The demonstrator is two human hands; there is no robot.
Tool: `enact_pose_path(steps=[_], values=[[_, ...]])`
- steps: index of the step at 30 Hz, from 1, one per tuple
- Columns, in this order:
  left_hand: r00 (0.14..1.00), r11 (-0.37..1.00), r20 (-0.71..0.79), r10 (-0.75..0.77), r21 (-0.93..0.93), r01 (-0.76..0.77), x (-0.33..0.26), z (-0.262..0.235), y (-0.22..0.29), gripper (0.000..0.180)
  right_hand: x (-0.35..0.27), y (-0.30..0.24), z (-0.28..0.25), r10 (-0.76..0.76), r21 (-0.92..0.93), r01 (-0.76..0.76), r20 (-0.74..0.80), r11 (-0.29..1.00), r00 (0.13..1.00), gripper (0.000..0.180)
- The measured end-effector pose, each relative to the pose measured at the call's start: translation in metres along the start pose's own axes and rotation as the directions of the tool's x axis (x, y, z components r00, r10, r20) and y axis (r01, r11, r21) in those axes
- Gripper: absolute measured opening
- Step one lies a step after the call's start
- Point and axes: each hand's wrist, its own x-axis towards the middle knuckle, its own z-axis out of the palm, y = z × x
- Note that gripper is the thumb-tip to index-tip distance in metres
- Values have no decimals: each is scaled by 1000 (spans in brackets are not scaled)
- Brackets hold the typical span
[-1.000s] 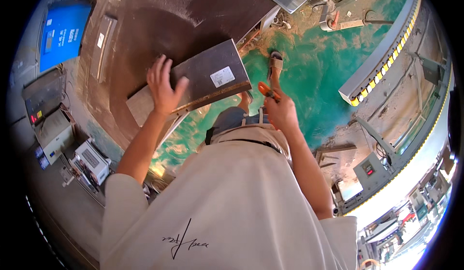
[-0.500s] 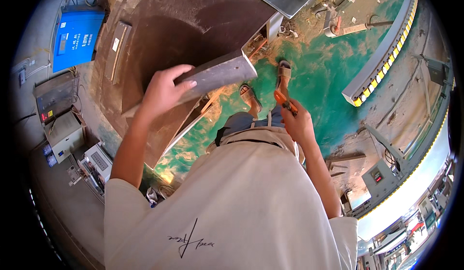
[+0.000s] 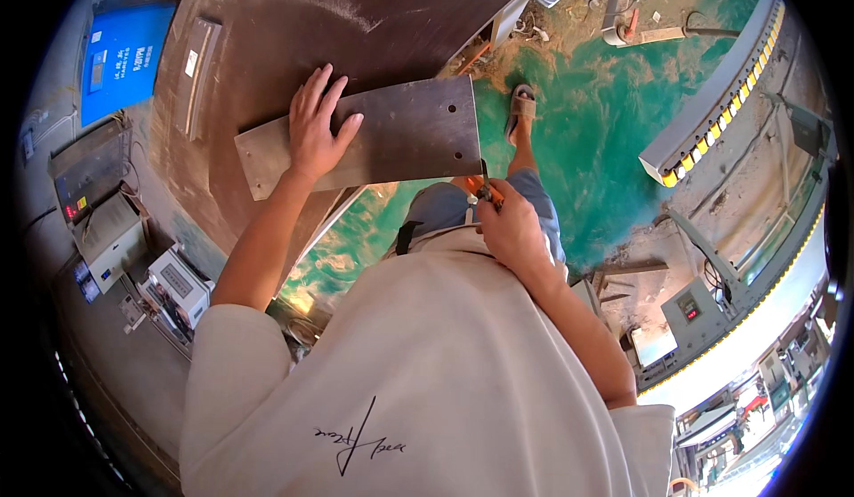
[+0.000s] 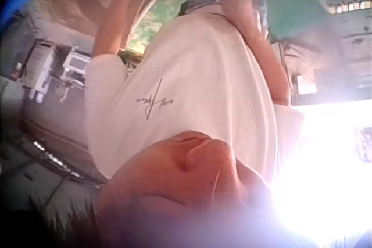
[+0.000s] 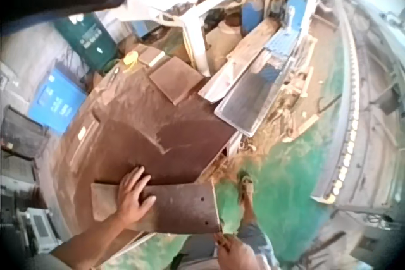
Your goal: The person uses a hand tool to scrape the edge of a wooden panel, feeds it through an edge-banding machine, and then stacks the finished panels onto a rack.
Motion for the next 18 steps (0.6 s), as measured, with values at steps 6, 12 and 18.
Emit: enact_pose_path(steps=[6,12,18], values=[[995,996,-94,-38,-83,30,-1,1,-4,42,-6,-20,5,64,-86,-66,-18,994,998,40],[986,993,-148,-79,-105,63,-3,5,-10,36,-8,-23,7,83,-140,-86,-32,986,996,39],[965,984,-231,-126,-154,91,-11,6,-17,30,5,-31,-28,-268,-348,162,-281,923,921,33]])
